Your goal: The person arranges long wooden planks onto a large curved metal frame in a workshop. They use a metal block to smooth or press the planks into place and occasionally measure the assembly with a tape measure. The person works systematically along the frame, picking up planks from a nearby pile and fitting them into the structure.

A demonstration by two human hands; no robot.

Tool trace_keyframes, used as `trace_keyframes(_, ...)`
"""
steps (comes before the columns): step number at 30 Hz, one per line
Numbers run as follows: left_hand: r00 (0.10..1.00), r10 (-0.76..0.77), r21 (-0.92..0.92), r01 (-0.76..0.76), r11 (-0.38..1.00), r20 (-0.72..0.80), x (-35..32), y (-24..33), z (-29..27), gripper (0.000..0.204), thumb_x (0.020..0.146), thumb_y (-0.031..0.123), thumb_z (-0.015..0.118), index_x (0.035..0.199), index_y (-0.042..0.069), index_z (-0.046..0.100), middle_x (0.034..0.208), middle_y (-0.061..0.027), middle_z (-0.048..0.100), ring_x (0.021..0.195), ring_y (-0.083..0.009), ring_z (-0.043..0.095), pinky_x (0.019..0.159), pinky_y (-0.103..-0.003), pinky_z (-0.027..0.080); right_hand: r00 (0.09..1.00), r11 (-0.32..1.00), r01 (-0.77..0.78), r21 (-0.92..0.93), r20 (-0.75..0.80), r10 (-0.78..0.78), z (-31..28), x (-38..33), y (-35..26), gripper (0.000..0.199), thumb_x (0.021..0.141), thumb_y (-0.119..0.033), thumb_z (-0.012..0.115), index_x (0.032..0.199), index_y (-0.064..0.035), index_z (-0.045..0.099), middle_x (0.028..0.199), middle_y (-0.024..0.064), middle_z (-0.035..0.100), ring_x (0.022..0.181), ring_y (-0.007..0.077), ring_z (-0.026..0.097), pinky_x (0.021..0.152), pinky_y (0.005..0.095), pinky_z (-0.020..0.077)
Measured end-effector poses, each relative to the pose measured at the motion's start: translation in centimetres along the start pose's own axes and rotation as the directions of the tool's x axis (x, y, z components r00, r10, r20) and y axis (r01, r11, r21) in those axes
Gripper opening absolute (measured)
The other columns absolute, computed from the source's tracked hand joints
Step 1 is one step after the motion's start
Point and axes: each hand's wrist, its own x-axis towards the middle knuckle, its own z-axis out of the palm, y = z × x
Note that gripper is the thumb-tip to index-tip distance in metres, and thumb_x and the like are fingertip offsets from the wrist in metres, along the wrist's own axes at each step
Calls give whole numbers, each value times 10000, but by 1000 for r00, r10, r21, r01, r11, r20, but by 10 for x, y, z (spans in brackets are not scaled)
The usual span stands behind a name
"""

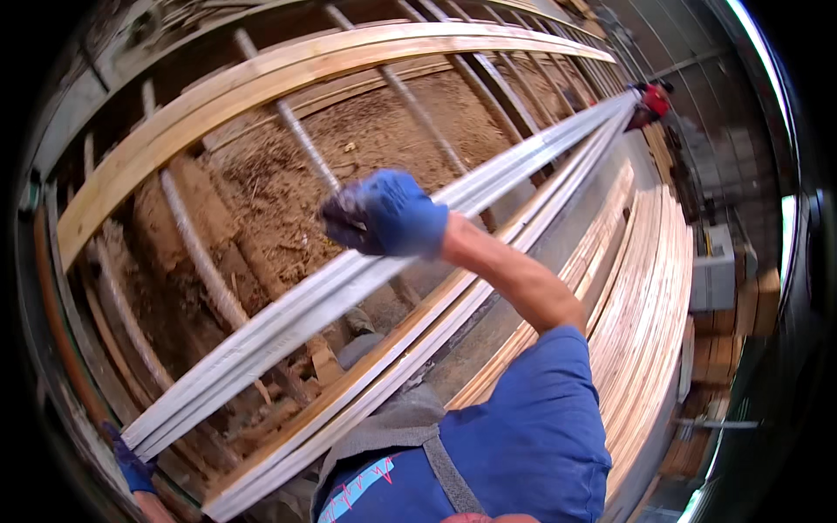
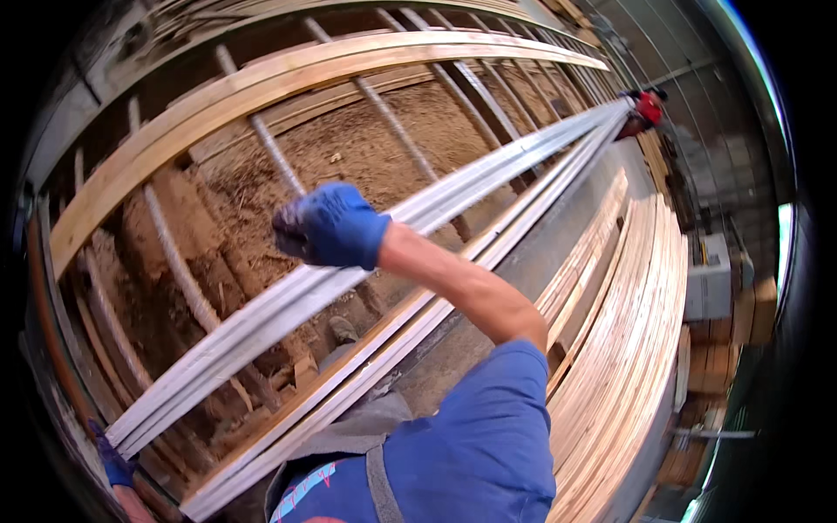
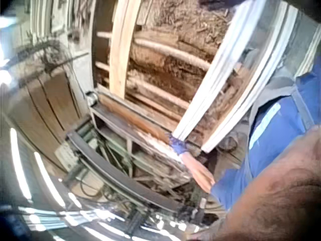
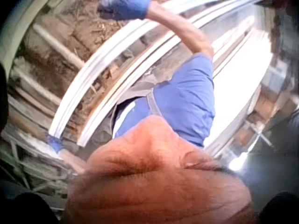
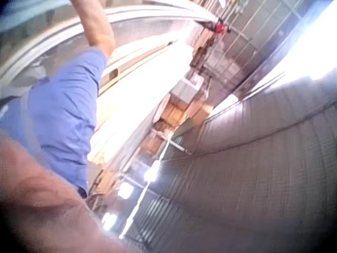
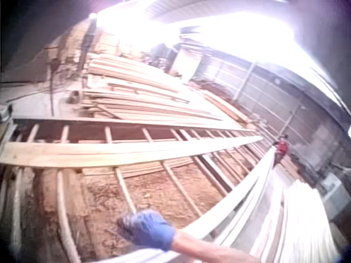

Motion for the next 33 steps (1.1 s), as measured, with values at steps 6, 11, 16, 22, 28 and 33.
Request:
trace_keyframes(6,919,341,205,-379,902,199,141,87,29,845,807,794,499,1308,118,575,1229,-76,637,1128,-268,589,958,-487,402,968,996,-80,-23,238,84,20,-42,-52,199,947,-284,541,851,-124,612,646,55,592,518,172,582,499,302,516)
trace_keyframes(11,899,146,111,-208,972,412,156,101,30,820,858,759,461,1345,107,555,1302,-74,614,1141,-272,596,1043,-509,357,772,950,-313,-16,578,264,110,-32,-73,261,856,-313,623,947,-69,632,803,148,657,741,280,669,666,444,531)
trace_keyframes(16,803,85,-21,-91,996,590,169,88,11,787,897,706,455,1343,63,539,1320,-97,596,1133,-286,603,973,-460,448,542,385,-834,395,716,440,151,-11,-45,533,887,-506,634,904,23,686,744,100,688,577,202,668,563,344,532)
trace_keyframes(22,672,406,-212,-354,911,620,226,52,-48,544,1019,420,443,1464,112,387,1361,-98,550,1191,-269,572,1035,-465,434,584,138,-791,595,671,456,164,21,-33,458,920,-454,614,1085,-34,694,852,87,746,603,165,689,561,307,552)
trace_keyframes(28,793,570,337,-608,719,215,106,69,36,386,999,357,463,1318,169,572,1269,30,607,1092,-117,572,964,-332,415,550,98,-816,569,715,432,172,13,-23,321,958,-353,557,1088,-67,626,751,97,660,626,202,655,535,320,508)
trace_keyframes(33,476,872,448,-808,382,116,130,12,30,479,1057,358,360,1298,-10,552,1245,-134,615,1151,-220,579,1040,-316,412,480,4,-846,533,758,441,164,27,-43,247,986,-368,533,1074,-137,543,837,126,728,543,168,648,370,243,359)
